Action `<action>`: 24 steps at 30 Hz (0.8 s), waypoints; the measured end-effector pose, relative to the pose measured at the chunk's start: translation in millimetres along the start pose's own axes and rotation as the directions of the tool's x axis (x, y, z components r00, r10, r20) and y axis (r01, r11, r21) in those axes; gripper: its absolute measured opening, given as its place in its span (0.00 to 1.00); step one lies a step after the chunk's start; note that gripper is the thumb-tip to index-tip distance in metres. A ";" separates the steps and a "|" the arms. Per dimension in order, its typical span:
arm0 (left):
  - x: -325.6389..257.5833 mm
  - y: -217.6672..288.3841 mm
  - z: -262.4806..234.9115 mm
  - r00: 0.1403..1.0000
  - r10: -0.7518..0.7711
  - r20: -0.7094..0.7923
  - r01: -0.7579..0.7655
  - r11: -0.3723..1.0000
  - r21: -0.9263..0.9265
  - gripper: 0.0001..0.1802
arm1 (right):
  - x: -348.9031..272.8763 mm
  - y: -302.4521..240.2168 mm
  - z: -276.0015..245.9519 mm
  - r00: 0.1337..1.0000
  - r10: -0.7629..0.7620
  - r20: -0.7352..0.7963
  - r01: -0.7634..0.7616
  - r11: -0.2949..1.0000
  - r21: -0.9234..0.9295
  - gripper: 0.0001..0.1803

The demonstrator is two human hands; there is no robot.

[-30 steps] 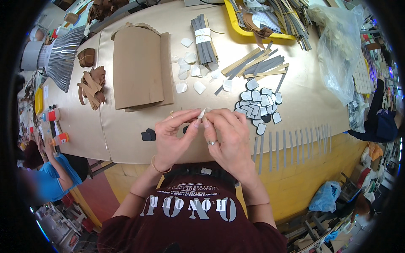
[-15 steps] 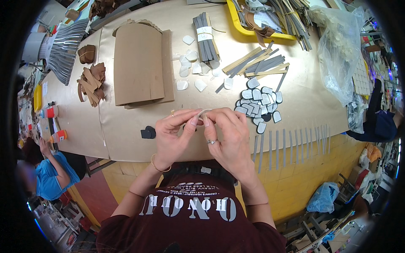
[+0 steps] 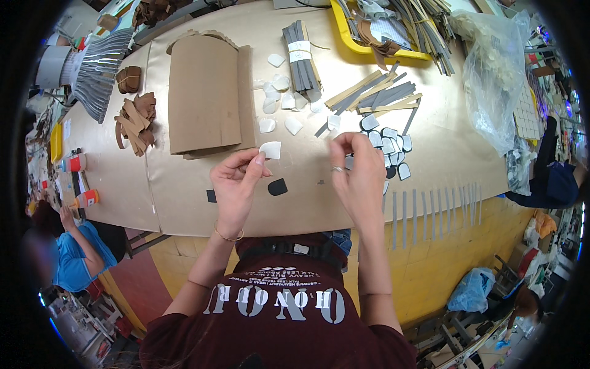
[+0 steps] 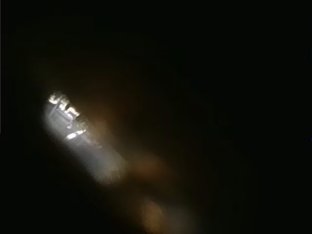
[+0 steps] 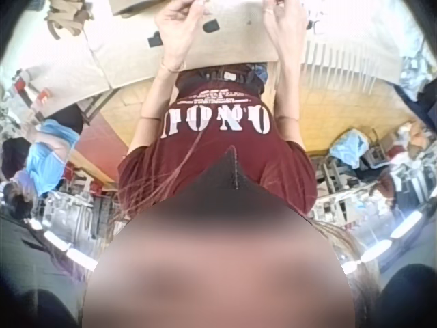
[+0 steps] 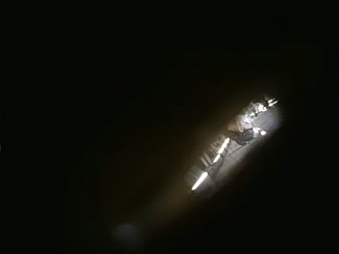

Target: The person repeatedly picks up small white and black pieces from a table, aligns them, and presses them together by hand. The person places the assembled pieces into a growing pile on the right side of the table.

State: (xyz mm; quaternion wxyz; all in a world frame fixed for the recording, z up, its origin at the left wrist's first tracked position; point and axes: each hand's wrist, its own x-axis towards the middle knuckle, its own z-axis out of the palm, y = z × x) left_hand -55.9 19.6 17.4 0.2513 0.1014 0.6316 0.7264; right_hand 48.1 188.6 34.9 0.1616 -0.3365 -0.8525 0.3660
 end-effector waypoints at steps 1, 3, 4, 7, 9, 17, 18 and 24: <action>0.0 -0.6 -0.4 1.000 -0.014 0.002 0.014 1.000 0.007 0.10 | 4.8 1.8 4.1 0.999 0.027 0.038 -0.025 0.997 -0.070 0.08; -0.4 -2.0 -1.3 0.999 -0.037 0.000 0.037 0.999 -0.025 0.10 | 6.6 0.5 9.7 0.998 -0.007 0.066 0.016 0.992 -0.128 0.09; -1.0 -3.0 -1.5 0.999 -0.042 -0.002 0.042 0.999 -0.023 0.10 | 5.0 -2.3 12.3 0.996 -0.074 0.059 0.080 0.990 -0.114 0.09; -5.0 -6.5 -1.5 0.998 -0.057 0.001 0.057 0.998 -0.030 0.11 | -9.2 -16.8 18.9 0.986 -0.161 -0.048 0.163 0.986 0.033 0.08; -6.4 -9.2 -0.3 0.998 -0.058 0.018 0.059 0.996 -0.063 0.11 | -18.7 -25.5 20.9 0.975 -0.203 -0.086 0.212 0.970 0.119 0.07; -9.7 -6.2 7.9 0.933 0.340 0.120 -0.360 0.860 0.360 0.12 | -30.8 -34.1 23.5 0.949 -0.312 -0.035 0.314 0.940 0.134 0.07; -10.7 -4.6 8.5 0.920 0.368 0.132 -0.388 0.814 0.433 0.12 | -30.9 -34.5 21.9 0.953 -0.301 -0.014 0.301 0.945 0.125 0.07; -9.2 -6.4 12.6 0.823 0.522 0.226 -0.555 0.650 0.519 0.14 | -30.2 -38.0 9.3 0.958 -0.283 0.041 0.280 0.958 0.064 0.06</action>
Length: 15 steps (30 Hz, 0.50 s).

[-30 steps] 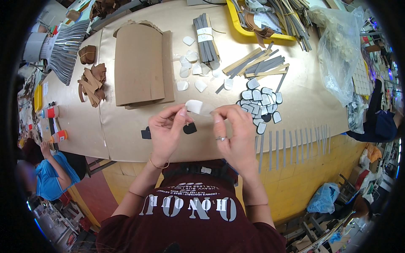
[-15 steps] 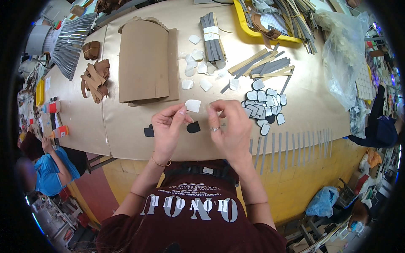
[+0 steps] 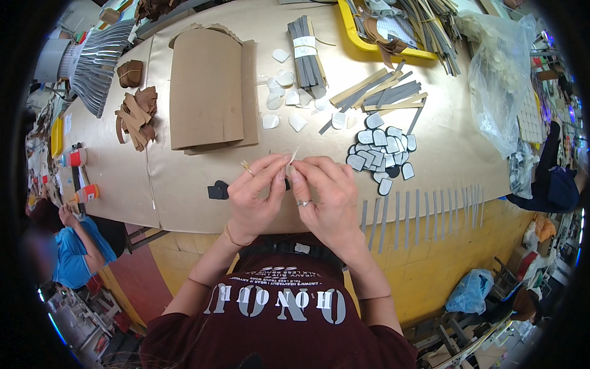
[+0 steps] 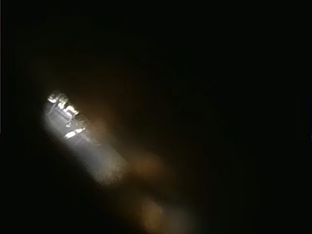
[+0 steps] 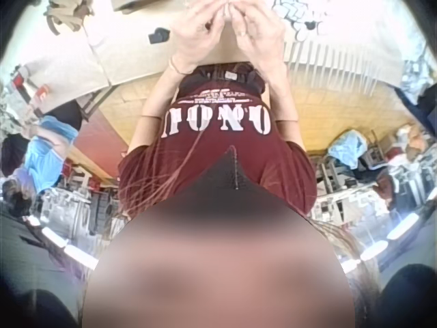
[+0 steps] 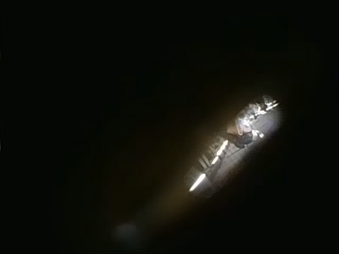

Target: The person repeatedly picks up small white and black pieces from a table, aligns them, and presses them together by hand. The person places the assembled pieces into a growing pile on the right side of the table.

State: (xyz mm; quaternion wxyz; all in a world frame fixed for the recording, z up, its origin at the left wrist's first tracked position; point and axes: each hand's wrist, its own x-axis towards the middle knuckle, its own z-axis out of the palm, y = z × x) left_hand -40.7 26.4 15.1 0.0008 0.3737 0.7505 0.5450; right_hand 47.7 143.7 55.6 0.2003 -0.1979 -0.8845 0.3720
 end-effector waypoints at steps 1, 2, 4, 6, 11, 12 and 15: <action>-0.6 -0.4 0.7 1.000 0.013 0.004 -0.013 1.000 0.018 0.14 | 0.4 0.0 -0.7 1.000 -0.003 -0.001 0.003 1.000 -0.004 0.06; -1.3 -0.5 1.3 1.000 0.023 0.008 -0.023 0.999 0.036 0.15 | 0.7 0.0 -1.1 1.000 0.000 0.001 0.000 1.000 -0.005 0.06; -2.4 -0.9 1.5 0.999 0.043 0.015 -0.044 0.997 0.070 0.15 | 0.7 0.5 -1.0 1.000 -0.001 -0.003 0.001 1.000 -0.013 0.05; -2.9 -0.9 1.2 0.998 0.064 0.023 -0.067 0.993 0.102 0.16 | 0.5 1.4 -0.8 1.000 -0.002 -0.005 0.002 1.000 -0.016 0.05; -3.3 0.4 2.1 0.997 0.069 0.031 -0.072 0.989 0.125 0.16 | 0.0 2.8 -1.3 1.000 -0.001 -0.005 0.001 1.000 -0.015 0.04; -3.5 0.7 2.5 0.998 0.059 0.032 -0.062 0.990 0.124 0.16 | 0.0 2.8 -1.4 1.000 -0.004 -0.005 0.004 1.000 -0.023 0.04; -2.7 -0.9 5.0 0.999 0.046 0.004 -0.046 0.995 0.084 0.14 | 0.2 2.9 -1.1 1.000 0.000 -0.005 0.000 1.000 -0.026 0.04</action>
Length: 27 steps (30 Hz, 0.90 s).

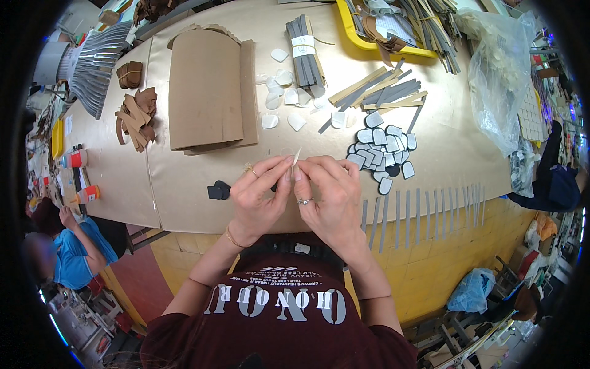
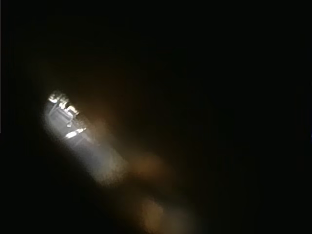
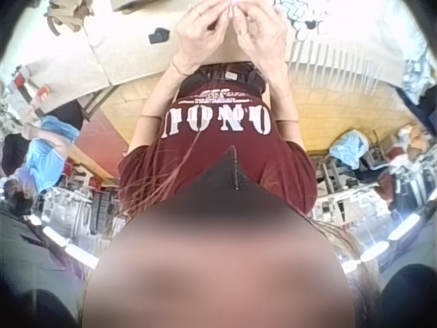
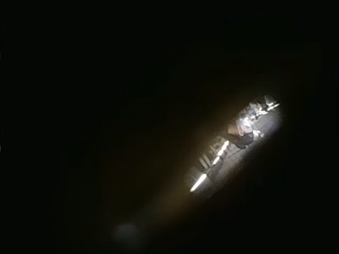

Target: The person repeatedly picks up small white and black pieces from a table, aligns them, and presses them together by hand. The person places the assembled pieces into a growing pile on the right side of the table.

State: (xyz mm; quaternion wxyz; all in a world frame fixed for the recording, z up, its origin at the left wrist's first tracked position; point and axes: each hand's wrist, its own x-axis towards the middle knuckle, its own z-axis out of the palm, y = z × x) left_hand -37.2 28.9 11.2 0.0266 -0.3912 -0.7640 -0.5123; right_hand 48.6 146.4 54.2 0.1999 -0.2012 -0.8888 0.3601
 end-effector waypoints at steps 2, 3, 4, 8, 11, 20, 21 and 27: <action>0.0 -0.7 1.0 1.000 0.008 -0.009 -0.008 1.000 -0.005 0.14 | 0.1 0.1 0.4 1.000 0.009 0.001 -0.009 1.000 0.009 0.04; 0.0 -1.1 1.1 1.000 0.010 -0.012 -0.010 1.000 -0.004 0.13 | 0.1 0.1 0.7 1.000 0.007 0.002 -0.007 1.000 0.004 0.04; 0.0 -1.2 1.0 1.000 0.007 -0.011 -0.007 1.000 -0.007 0.13 | 0.1 0.0 1.0 1.000 0.007 0.000 -0.007 1.000 0.006 0.04; -0.1 -0.7 0.7 1.000 -0.012 -0.003 0.012 1.000 -0.020 0.13 | 0.7 0.4 1.7 1.000 0.014 -0.001 -0.014 1.000 0.020 0.04; 0.4 0.1 0.8 0.999 -0.035 0.005 0.035 0.998 -0.042 0.13 | 1.1 1.2 2.4 1.000 0.019 0.001 -0.019 1.000 0.016 0.04; 4.5 0.8 -2.3 0.993 -0.103 0.053 0.108 0.989 -0.099 0.11 | -0.3 8.5 5.3 0.999 -0.023 0.045 0.026 0.998 -0.059 0.03; 5.2 0.9 -2.7 0.992 -0.114 0.061 0.120 0.987 -0.107 0.11 | -0.4 9.2 5.7 0.998 -0.028 0.051 0.032 0.997 -0.069 0.03; 9.3 4.6 -6.2 0.978 -0.181 0.106 0.197 0.966 -0.166 0.09 | -0.8 8.6 5.7 0.997 -0.033 0.075 0.039 0.996 -0.082 0.03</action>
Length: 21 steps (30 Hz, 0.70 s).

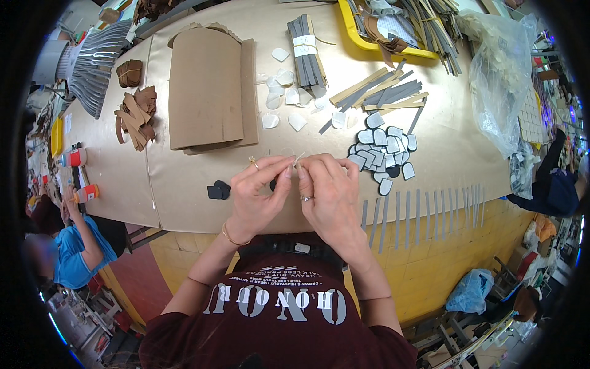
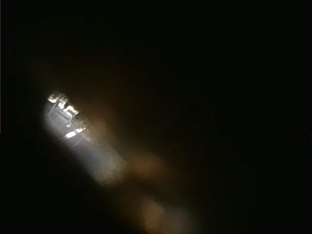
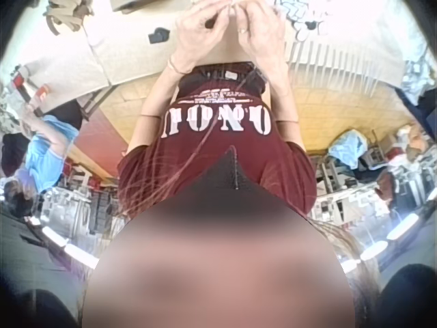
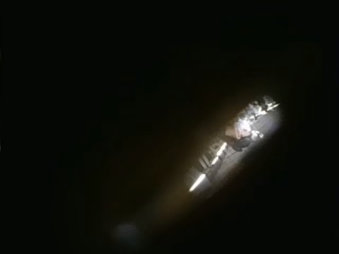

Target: The person repeatedly picks up small white and black pieces from a table, aligns them, and presses them together by hand. The person places the assembled pieces into a growing pile on the right side of the table.

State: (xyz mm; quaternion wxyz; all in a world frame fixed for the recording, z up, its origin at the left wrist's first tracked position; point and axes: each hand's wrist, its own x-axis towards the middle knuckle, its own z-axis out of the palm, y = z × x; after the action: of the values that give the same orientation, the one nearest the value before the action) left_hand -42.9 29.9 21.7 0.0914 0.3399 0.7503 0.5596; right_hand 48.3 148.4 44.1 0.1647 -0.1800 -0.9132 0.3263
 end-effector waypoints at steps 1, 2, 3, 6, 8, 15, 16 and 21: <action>0.0 0.8 -0.3 1.000 -0.026 -0.003 0.025 1.000 -0.015 0.09 | 0.2 -0.4 -0.2 1.000 -0.003 0.000 0.003 1.000 0.003 0.03; -0.4 1.2 -0.4 0.999 -0.044 -0.006 0.044 0.999 -0.029 0.09 | 0.3 -0.8 -0.3 1.000 -0.002 0.002 0.002 1.000 0.011 0.03; -1.2 1.2 -0.5 0.998 -0.062 -0.009 0.062 0.997 -0.043 0.08 | 0.5 -1.0 -0.4 1.000 0.004 0.006 -0.004 1.000 0.027 0.03; -4.6 -4.3 -2.3 0.981 -0.191 0.012 0.191 0.973 -0.126 0.06 | -0.5 0.6 -1.5 0.999 0.038 0.025 -0.040 0.994 0.101 0.02; -4.3 -13.9 -1.2 0.920 -0.388 0.050 0.375 0.837 -0.399 0.08 | -3.1 3.4 -4.0 0.997 0.069 0.046 -0.076 0.982 0.174 0.02; 5.0 -32.9 -5.5 0.906 -0.423 -0.003 0.417 0.894 -0.163 0.18 | -8.2 21.8 -22.8 0.971 0.173 0.164 -0.238 0.747 0.620 0.06; 4.2 -27.5 -6.2 0.925 -0.379 -0.026 0.380 0.925 0.016 0.19 | -9.1 22.3 -25.8 0.966 0.178 0.185 -0.256 0.742 0.620 0.07; -2.2 6.7 -20.3 0.971 -0.195 0.136 0.206 0.976 -0.072 0.21 | -6.4 20.2 -31.4 0.953 0.088 0.289 -0.239 0.804 0.545 0.07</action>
State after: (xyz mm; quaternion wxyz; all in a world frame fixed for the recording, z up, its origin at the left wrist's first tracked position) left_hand -49.0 13.8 34.5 0.2099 0.2930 0.7488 0.5562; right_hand 71.5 177.1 52.7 0.0658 -0.1580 -0.7665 0.6190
